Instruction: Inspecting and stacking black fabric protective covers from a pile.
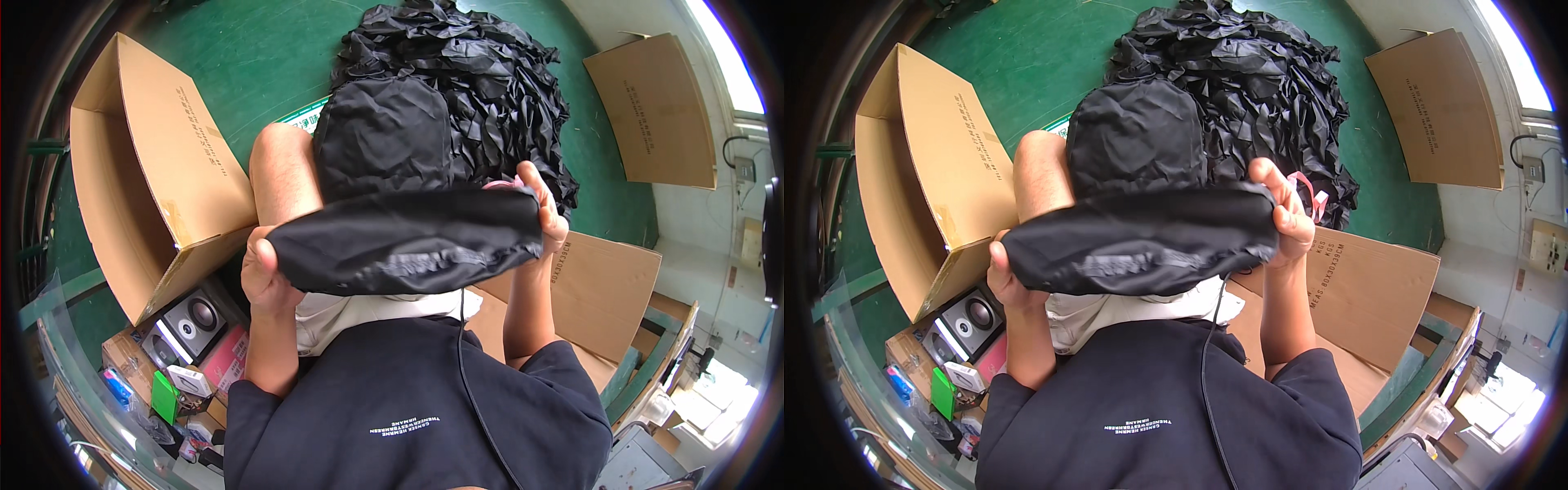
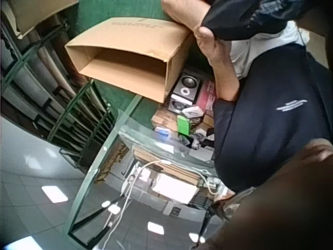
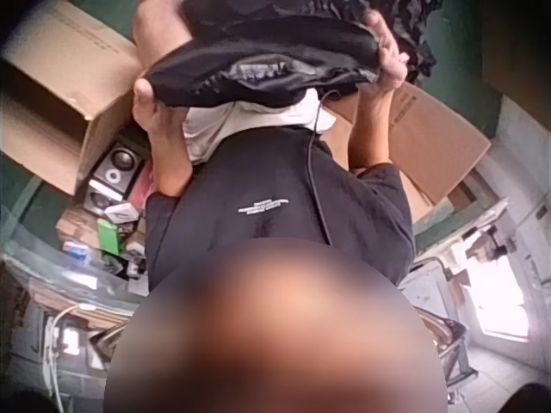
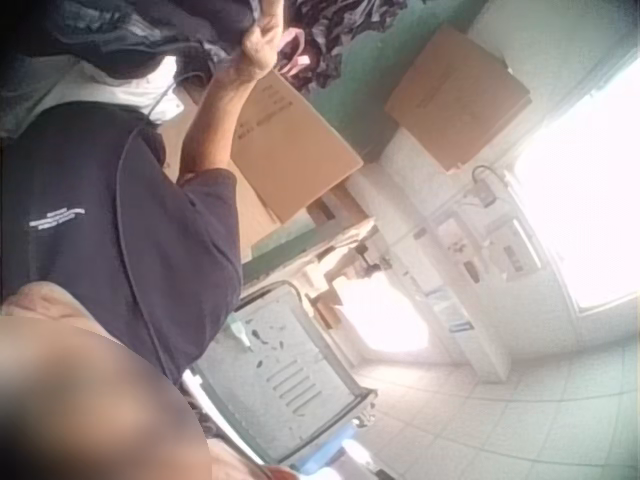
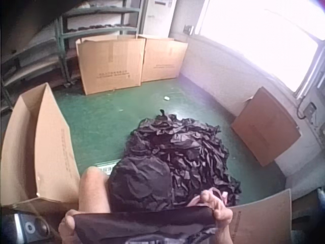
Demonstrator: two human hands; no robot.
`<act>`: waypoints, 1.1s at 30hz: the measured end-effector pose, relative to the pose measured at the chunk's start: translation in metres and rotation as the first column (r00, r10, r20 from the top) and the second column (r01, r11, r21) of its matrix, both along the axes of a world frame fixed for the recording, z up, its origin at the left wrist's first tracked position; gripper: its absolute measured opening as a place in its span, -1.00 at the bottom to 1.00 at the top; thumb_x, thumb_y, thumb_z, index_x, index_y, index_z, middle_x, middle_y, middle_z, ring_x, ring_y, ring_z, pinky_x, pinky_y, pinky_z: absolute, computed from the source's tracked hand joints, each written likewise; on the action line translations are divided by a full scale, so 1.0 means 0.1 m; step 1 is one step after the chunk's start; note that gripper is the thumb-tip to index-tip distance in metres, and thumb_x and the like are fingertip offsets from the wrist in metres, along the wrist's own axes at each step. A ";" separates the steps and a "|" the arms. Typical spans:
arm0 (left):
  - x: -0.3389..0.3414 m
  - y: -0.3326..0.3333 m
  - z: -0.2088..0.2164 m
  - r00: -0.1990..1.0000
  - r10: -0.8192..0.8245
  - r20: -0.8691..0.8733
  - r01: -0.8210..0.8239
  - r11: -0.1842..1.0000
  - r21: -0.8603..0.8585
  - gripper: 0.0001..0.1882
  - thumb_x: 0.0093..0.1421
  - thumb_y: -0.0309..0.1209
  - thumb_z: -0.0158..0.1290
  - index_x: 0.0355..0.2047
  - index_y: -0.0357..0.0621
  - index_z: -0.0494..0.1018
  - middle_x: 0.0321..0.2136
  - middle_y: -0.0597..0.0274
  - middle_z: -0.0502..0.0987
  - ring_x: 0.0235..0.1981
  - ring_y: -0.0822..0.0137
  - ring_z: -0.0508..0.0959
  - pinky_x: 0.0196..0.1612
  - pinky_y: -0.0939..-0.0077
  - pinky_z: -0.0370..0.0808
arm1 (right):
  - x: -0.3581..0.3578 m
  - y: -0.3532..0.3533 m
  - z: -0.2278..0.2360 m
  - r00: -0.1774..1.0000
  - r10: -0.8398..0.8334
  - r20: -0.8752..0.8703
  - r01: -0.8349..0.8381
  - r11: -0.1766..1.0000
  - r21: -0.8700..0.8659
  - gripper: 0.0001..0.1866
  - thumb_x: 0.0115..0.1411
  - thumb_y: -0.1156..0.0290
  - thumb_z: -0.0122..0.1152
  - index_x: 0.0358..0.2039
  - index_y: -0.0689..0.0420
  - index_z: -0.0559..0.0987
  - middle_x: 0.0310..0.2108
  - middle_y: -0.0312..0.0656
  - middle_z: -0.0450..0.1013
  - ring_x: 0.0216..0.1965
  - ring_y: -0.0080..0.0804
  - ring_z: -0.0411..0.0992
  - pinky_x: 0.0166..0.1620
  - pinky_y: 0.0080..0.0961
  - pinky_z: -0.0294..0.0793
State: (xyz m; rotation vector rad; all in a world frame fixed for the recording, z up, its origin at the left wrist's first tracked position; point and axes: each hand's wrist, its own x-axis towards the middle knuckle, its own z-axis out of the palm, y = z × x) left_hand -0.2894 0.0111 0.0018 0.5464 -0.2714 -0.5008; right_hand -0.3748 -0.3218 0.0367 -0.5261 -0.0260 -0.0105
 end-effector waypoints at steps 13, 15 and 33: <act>0.07 -0.03 -0.14 0.989 -0.063 -0.137 0.020 0.957 -0.291 -0.31 0.42 0.06 -0.31 0.20 -0.37 0.29 0.18 -0.12 0.38 0.22 0.01 0.38 0.32 0.04 0.22 | -0.08 0.14 -0.40 0.993 0.047 0.105 -0.083 0.927 0.366 -0.18 0.30 0.08 0.10 0.40 0.17 -0.03 0.22 0.13 0.30 0.21 -0.03 0.33 0.30 0.12 0.18; 0.09 -0.06 -0.12 0.981 -0.061 -0.185 0.012 0.967 -0.255 -0.31 0.43 0.05 -0.32 0.27 -0.32 0.21 0.24 -0.12 0.31 0.27 0.02 0.33 0.35 0.03 0.17 | 0.02 0.22 -0.24 0.980 0.176 0.097 -0.201 0.873 0.444 0.00 0.20 -0.01 0.26 0.42 0.13 -0.09 0.31 0.10 0.17 0.33 -0.04 0.15 0.38 0.07 -0.01; 1.12 -0.70 0.33 0.993 -0.075 -0.095 0.049 0.967 -0.250 -0.47 0.38 -0.24 -0.06 0.27 -0.24 0.22 0.27 0.03 0.30 0.31 0.15 0.26 0.39 0.12 0.11 | 1.02 0.09 0.38 0.962 -0.248 0.115 0.273 0.887 -0.373 0.04 -0.02 0.85 0.17 0.43 -0.02 -0.02 0.24 0.09 0.23 0.07 -0.16 0.46 0.03 -0.26 0.57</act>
